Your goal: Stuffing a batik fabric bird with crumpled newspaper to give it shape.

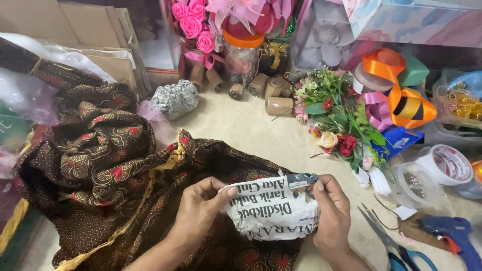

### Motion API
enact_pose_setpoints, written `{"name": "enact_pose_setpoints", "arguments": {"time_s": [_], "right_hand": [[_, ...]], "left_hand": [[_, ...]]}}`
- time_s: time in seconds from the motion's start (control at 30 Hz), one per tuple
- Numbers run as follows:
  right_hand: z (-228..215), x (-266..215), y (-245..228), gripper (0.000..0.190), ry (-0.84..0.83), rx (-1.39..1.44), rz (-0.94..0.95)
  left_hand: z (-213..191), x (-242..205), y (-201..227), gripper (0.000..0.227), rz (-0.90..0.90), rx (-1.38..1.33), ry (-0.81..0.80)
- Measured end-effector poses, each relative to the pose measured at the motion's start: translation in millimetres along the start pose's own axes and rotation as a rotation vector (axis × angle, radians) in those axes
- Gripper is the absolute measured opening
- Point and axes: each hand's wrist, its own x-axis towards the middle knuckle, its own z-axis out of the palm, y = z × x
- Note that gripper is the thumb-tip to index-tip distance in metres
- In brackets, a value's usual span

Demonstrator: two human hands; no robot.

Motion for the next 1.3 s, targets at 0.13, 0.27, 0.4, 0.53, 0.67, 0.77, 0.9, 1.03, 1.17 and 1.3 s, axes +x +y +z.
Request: {"name": "enact_pose_setpoints", "arguments": {"time_s": [0.13, 0.27, 0.4, 0.53, 0.67, 0.77, 0.9, 1.03, 1.17, 1.3], "right_hand": [[-13, 8, 4, 0.020, -0.075, -0.097, -0.102], [-34, 0, -20, 0.019, -0.370, -0.314, -0.322], [-75, -21, -6, 0.021, -0.694, -0.782, -0.585], [-119, -35, 49, 0.042, -0.998, -1.020, -0.809], [-129, -44, 70, 0.027, -1.028, -1.104, -0.971], [-116, -45, 59, 0.021, -0.989, -1.105, -0.961], [-110, -51, 55, 0.020, -0.909, -1.100, -0.847], [-100, -45, 24, 0.046, -0.933, -1.096, -0.733], [-54, -52, -22, 0.029, -0.712, -0.964, -0.716], [-27, -54, 11, 0.023, -0.912, -1.036, -0.914]], "left_hand": [[-4, -7, 9, 0.018, 0.098, 0.049, -0.014], [-17, -29, 28, 0.011, 0.818, 0.567, -0.110], [-39, -48, 22, 0.031, 1.355, 0.901, -0.509], [-69, -61, -20, 0.025, 1.205, 1.175, -0.818], [-72, -65, -31, 0.023, 1.055, 1.195, -0.903], [-75, -67, -25, 0.020, 0.927, 1.204, -0.910], [-79, -67, -8, 0.030, 0.679, 1.087, -0.918], [-73, -59, -13, 0.019, 0.788, 1.001, -0.659], [-50, -35, -14, 0.067, 0.266, 1.262, -0.191], [-17, -18, -7, 0.070, 0.159, 1.330, -0.248]]}}
